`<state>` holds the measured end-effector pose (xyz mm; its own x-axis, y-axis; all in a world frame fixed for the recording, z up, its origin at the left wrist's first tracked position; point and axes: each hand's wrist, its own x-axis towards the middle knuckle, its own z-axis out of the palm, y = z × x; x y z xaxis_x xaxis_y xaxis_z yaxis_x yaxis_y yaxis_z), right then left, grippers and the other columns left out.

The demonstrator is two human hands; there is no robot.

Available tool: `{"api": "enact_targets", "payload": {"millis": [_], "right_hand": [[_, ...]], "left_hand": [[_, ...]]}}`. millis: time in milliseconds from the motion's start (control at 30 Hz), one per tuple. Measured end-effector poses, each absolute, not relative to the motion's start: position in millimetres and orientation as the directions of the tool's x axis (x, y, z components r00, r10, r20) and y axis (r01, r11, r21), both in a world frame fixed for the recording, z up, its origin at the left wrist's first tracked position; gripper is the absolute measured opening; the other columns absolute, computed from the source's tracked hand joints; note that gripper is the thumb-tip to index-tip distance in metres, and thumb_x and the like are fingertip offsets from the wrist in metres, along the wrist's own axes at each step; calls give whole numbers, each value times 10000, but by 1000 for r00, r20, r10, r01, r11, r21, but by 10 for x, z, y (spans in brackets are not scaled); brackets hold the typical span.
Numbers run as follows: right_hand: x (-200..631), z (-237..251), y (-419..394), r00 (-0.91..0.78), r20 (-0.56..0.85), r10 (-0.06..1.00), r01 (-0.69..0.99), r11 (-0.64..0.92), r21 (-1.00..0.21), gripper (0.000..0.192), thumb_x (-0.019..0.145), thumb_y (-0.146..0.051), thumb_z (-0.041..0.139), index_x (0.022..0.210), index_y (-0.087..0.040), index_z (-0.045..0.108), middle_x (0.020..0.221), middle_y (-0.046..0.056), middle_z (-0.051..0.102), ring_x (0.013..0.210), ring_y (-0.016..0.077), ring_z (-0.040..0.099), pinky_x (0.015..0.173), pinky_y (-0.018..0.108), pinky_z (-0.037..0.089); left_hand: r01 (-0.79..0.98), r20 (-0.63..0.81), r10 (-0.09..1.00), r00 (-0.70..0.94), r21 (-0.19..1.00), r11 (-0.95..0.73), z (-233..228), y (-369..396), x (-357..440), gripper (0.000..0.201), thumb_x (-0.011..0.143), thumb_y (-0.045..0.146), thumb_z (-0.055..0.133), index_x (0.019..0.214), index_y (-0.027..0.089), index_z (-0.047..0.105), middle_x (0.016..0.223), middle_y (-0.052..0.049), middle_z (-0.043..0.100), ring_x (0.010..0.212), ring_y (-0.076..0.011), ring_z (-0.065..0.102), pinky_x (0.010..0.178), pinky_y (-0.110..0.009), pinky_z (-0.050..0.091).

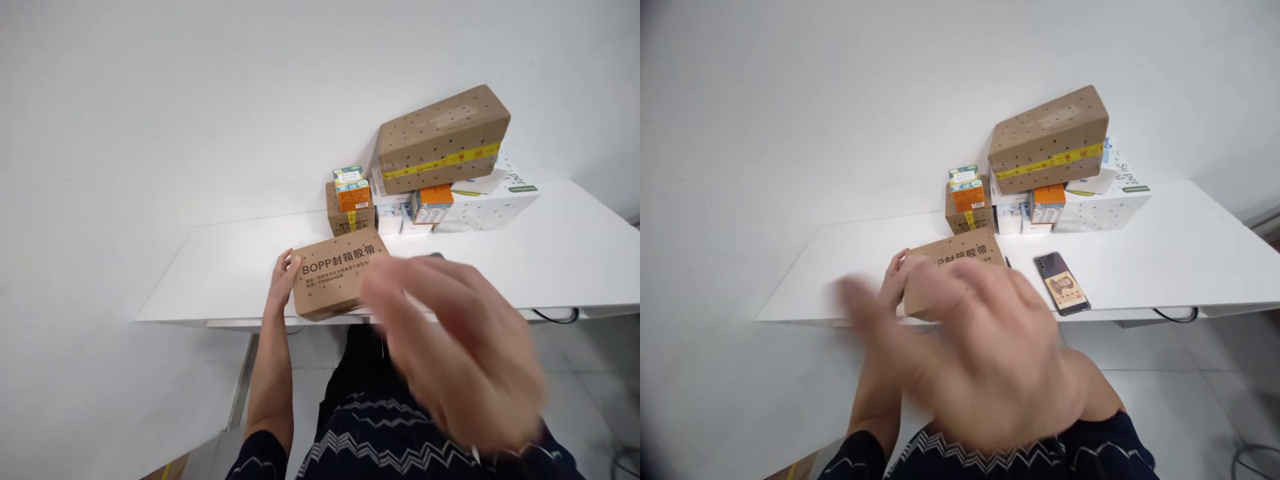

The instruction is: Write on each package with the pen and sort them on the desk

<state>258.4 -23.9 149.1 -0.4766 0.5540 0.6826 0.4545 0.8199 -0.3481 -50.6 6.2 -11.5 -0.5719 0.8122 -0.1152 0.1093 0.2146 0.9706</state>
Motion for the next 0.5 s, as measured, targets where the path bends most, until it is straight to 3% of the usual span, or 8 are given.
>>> {"api": "enact_targets", "payload": {"millis": [67, 133, 200, 300, 367, 500], "right_hand": [[2521, 1179, 85, -419, 686, 595, 547, 768, -333, 528, 906, -290, 456, 1428, -261, 379, 1226, 92, 622, 1062, 267, 592, 842, 432, 534], [2495, 759, 410, -333, 521, 786, 711, 572, -408, 479, 936, -398, 397, 1335, -150, 493, 1167, 167, 642, 1034, 312, 608, 821, 477, 523], [2495, 354, 652, -290, 276, 916, 771, 394, -500, 542, 917, -499, 384, 1246, -110, 569, 1096, 213, 663, 974, 363, 633, 757, 508, 527], [2510, -10, 743, -423, 39, 905, 605, 314, -732, 487, 918, -529, 356, 1198, -213, 600, 1081, 126, 692, 964, 309, 656, 765, 425, 541], [2519, -85, 663, -470, 40, 882, 464, 285, -839, 447, 922, -512, 366, 1239, -261, 557, 1141, 79, 676, 1006, 273, 645, 795, 383, 538], [2552, -208, 492, -422, 137, 896, 288, 276, -917, 498, 885, -460, 490, 1335, -253, 448, 1298, 92, 578, 1137, 261, 574, 918, 395, 500]], "left_hand": [[179, -120, 792, -599, 944, 279, -74, -30, -492, 564, 825, 588, 529, 1231, 196, 514, 1147, -135, 607, 917, -237, 626, 691, -335, 522], [164, -172, 798, -577, 933, 320, -47, -132, -474, 604, 839, 669, 413, 1182, 193, 559, 1130, -147, 618, 842, -245, 643, 626, -351, 522], [117, -231, 824, -517, 935, 336, -33, -217, -447, 652, 838, 707, 344, 1148, 190, 595, 1104, -150, 642, 810, -259, 654, 617, -375, 527], [127, -160, 872, -463, 961, 244, 1, -303, -389, 574, 837, 652, 438, 1107, 186, 637, 1081, -132, 672, 955, -290, 635, 748, -393, 528], [134, -68, 892, -448, 981, 142, 29, -350, -348, 489, 837, 576, 516, 1133, 202, 623, 1124, -106, 664, 1046, -284, 604, 837, -384, 508], [71, 112, 878, -466, 994, -89, -27, -465, -275, 467, 811, 439, 620, 1222, 244, 519, 1234, -79, 597, 1100, -244, 575, 903, -355, 476]]}}
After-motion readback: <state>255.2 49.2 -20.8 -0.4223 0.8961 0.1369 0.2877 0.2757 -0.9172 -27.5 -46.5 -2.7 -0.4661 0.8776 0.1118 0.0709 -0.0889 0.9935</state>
